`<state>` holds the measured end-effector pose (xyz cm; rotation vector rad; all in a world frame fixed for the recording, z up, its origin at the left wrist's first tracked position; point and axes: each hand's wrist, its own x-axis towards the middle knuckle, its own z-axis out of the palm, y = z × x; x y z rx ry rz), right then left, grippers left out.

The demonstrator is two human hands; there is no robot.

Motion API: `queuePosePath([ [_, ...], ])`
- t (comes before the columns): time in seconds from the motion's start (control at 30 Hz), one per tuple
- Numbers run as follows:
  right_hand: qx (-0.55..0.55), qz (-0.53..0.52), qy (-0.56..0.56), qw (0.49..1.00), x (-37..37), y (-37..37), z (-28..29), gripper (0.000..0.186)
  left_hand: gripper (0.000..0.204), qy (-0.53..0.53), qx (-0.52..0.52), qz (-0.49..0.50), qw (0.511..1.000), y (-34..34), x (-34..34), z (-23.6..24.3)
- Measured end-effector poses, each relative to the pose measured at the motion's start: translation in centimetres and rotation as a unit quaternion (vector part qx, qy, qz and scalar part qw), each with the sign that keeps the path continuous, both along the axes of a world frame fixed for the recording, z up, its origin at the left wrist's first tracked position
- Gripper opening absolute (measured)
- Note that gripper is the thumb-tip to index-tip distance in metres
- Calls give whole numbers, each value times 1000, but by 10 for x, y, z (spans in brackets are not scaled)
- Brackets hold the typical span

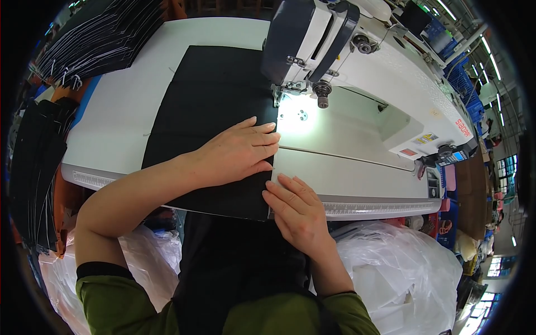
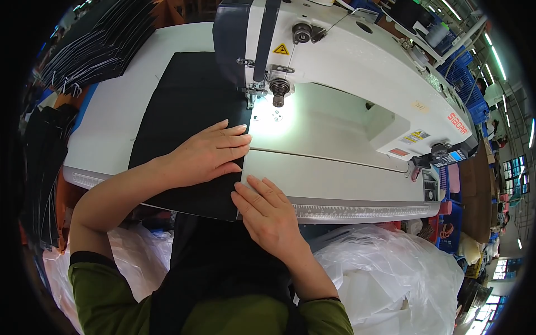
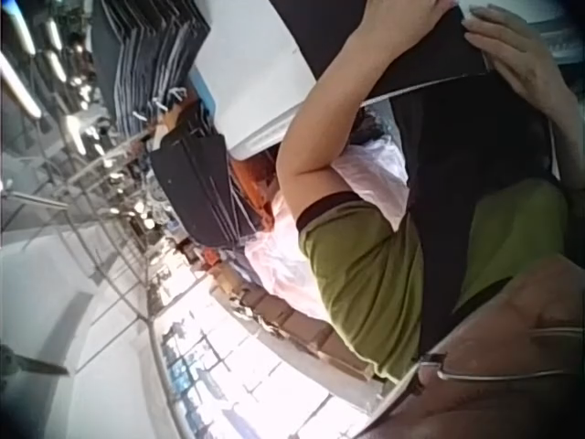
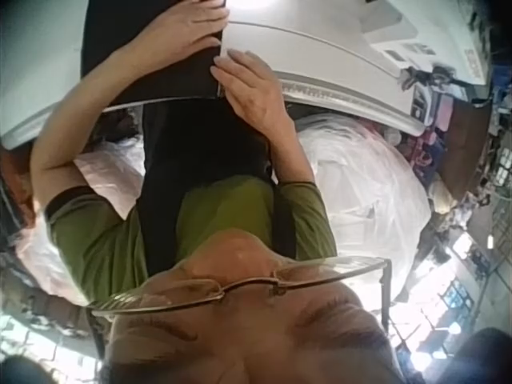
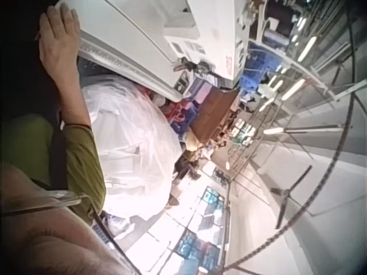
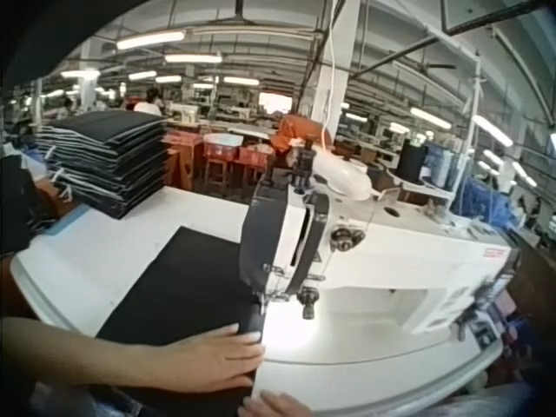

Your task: Sewing a layer of white foam padding to a black leather or heavy fabric piece using an industrial sewing machine.

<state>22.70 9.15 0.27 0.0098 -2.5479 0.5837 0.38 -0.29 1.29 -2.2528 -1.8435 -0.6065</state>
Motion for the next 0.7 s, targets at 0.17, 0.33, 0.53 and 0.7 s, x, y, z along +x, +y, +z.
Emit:
queuePosePath([
  [0.17, 14, -13, 3, 1000, -2, 1, 0, 34, 24, 14, 13, 4, 1000, -1, 1, -2],
  [0.33, 38, -17, 4, 999, -3, 4, 0, 32, 26, 8, 2, 14, 1000, -2, 4, -5],
  [0.53, 49, -27, 5, 998, -8, 7, 2, 31, 29, 7, 6, 42, 999, -6, 5, -2],
  [0.7, 62, -39, -4, 997, -16, 12, 7, 31, 33, 4, 12, 58, 998, -7, 2, -6],
])
